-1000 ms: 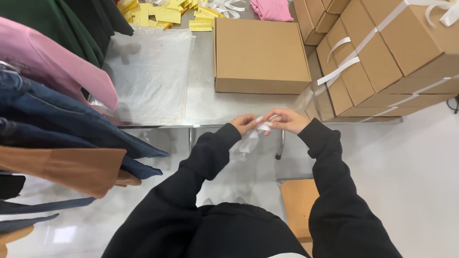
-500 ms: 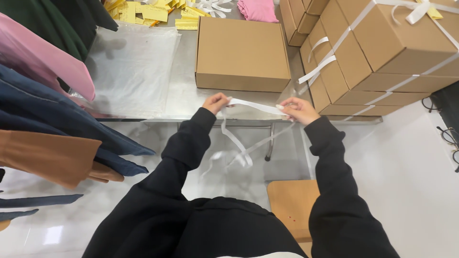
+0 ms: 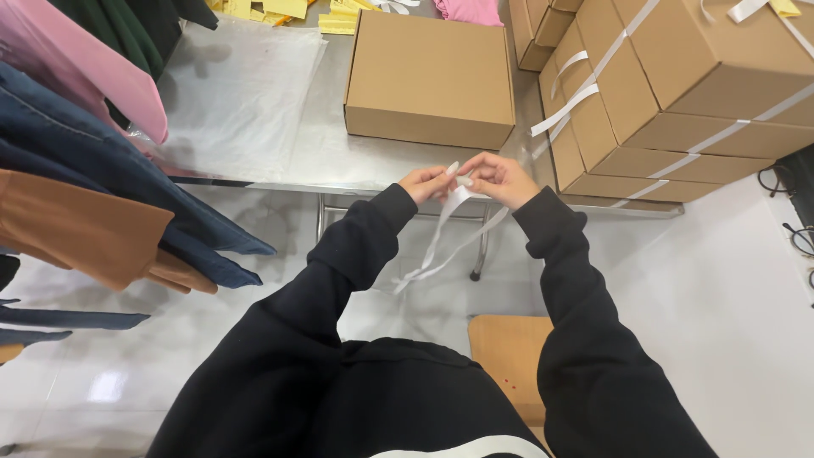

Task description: The person ties a white ribbon around a brown cardboard box. They wrap the ribbon around the box, pull it tight, and tie a neat bow on top.

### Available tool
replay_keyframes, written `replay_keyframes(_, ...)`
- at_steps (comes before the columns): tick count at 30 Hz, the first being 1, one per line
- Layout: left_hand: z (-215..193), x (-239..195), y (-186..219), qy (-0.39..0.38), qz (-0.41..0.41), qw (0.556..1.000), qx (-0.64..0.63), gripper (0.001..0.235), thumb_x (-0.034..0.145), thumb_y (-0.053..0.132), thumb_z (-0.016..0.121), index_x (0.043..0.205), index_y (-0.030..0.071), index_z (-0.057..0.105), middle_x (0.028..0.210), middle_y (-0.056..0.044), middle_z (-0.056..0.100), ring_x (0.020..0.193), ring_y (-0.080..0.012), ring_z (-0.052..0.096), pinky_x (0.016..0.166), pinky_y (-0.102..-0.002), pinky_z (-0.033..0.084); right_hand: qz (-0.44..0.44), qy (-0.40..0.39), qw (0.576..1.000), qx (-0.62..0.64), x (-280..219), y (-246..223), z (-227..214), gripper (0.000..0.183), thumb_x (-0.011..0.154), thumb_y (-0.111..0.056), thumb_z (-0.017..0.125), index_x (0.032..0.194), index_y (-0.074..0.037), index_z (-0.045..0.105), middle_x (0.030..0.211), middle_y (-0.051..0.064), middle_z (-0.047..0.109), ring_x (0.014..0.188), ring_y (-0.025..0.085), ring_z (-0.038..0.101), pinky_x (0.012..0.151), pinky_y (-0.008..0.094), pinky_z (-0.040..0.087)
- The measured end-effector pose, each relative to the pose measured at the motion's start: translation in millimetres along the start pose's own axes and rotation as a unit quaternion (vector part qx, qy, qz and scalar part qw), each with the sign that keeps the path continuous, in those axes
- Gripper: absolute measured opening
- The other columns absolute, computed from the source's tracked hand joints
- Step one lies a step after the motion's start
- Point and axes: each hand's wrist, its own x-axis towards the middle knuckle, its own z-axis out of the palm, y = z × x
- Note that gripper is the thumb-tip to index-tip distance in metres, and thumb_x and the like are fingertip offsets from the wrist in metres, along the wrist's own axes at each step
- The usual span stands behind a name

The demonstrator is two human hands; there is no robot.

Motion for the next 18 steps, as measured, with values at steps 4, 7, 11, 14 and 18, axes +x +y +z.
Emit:
replay_keyframes(4,2,-1,-13,-0.005,-0.012,1.0,0.012,0.031,0.099,0.039,0.067,0.083,0.013,0.069,0.085,0.0,0.066,0.087,-0.0098,0.065,0.09,-0.026,0.053,-0.004,0.005,1.0,-0.018,-4,21,-15,0.03,0.09,-0.013,0.078,0.118,-0.009,0.069,0.081,0.004,0.074,0.07,0.004,0.067,0.068,0.017,0.053)
replay_keyframes(7,10,-30,24,-0.043,0.007,0.999,0.029,0.039,0.099,0.039,0.067,0.074,0.009,0.063,0.099,-0.007,0.066,0.099,-0.0142,0.06,0.097,-0.032,0.049,-0.037,0.039,0.996,-0.064,-15,12,-28,0.024,0.093,-0.014,0.077,0.116,-0.009,0.07,0.085,0.003,0.074,0.079,0.009,0.068,0.078,0.025,0.054)
replay_keyframes(11,-3,-50,47,-0.047,0.021,0.998,0.027,0.041,0.103,0.038,0.06,0.075,0.009,0.064,0.088,-0.009,0.069,0.093,-0.016,0.065,0.092,-0.03,0.049,0.042,0.088,0.948,-0.304,-39,3,-60,0.021,0.091,-0.015,0.076,0.111,-0.019,0.074,0.085,0.001,0.075,0.085,0.019,0.066,0.088,0.035,0.049)
replay_keyframes(14,-2,-58,63,-0.027,-0.003,0.998,0.058,0.038,0.102,0.039,0.063,0.08,0.008,0.068,0.065,-0.005,0.059,0.066,-0.0134,0.061,0.07,-0.024,0.049,0.103,0.096,0.934,-0.328,-46,11,-67,0.016,0.095,-0.016,0.069,0.11,-0.013,0.073,0.083,0.007,0.075,0.077,0.023,0.066,0.08,0.036,0.051)
replay_keyframes(18,3,-54,71,0.02,-0.022,0.999,0.036,0.031,0.1,0.031,0.066,0.083,0.006,0.07,0.05,0.001,0.041,0.04,-0.0055,0.036,0.042,-0.019,0.033,0.101,0.147,0.939,-0.295,-45,17,-73,0.016,0.101,-0.028,0.066,0.092,-0.018,0.075,0.065,0.001,0.069,0.059,0.013,0.059,0.064,0.026,0.047)
